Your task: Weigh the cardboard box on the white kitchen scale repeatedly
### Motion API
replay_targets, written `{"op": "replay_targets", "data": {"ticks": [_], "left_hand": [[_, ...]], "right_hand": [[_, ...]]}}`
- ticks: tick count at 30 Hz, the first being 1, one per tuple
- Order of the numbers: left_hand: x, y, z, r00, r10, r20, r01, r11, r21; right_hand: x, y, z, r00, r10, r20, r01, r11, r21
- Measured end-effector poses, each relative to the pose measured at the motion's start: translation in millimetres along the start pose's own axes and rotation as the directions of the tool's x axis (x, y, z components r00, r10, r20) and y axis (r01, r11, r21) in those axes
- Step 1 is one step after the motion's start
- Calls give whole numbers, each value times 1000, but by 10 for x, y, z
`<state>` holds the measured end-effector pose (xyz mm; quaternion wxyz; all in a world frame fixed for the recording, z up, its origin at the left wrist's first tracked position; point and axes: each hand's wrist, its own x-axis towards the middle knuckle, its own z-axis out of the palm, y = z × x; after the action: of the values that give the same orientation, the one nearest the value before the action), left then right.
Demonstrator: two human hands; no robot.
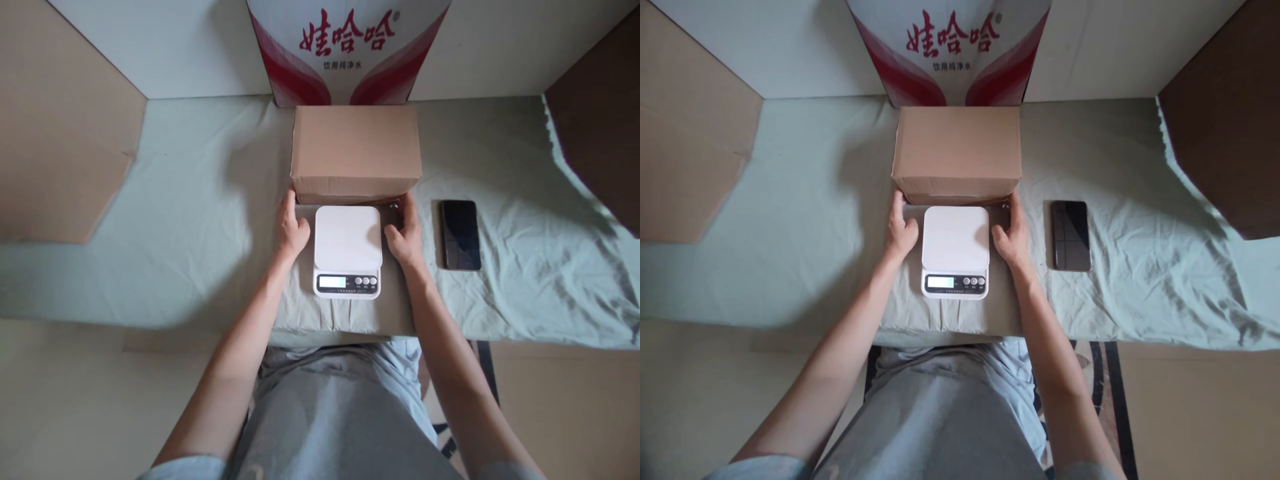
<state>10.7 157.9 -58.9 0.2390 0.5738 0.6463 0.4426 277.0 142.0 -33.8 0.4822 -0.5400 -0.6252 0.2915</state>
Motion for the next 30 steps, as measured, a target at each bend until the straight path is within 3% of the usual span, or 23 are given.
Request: {"op": "replay_targets", "data": {"ticks": [4, 7, 10, 13, 16, 20, 23, 30], "left_hand": [[175, 63, 33, 1000, -25, 13, 26, 996, -83], [225, 289, -61, 999, 43, -5, -44, 989, -143], [34, 583, -285, 993, 116, -20, -118, 981, -156], [-368, 755, -521, 990, 124, -65, -133, 978, -163], [-796, 759, -646, 994, 60, -93, -74, 986, -148], [-1177, 709, -653, 996, -59, -68, 50, 990, -128], [-1316, 716, -645, 994, -101, -42, 96, 989, -110], [-1431, 644, -680, 995, -89, -48, 84, 992, -92]], "right_hand": [[163, 22, 7, 999, 39, 25, -42, 991, 127], [249, -77, -89, 1000, 22, -22, -18, 989, 144], [126, -293, -245, 996, -77, -45, 83, 984, 157], [-237, -514, -338, 996, -79, -38, 85, 979, 187], [-672, -607, -325, 999, -10, -43, 19, 978, 206], [-1049, -563, -268, 997, 51, -50, -38, 970, 239], [-1154, -541, -254, 994, 56, -94, -35, 977, 212], [-1295, -484, -216, 990, 46, -133, -27, 989, 143]]}}
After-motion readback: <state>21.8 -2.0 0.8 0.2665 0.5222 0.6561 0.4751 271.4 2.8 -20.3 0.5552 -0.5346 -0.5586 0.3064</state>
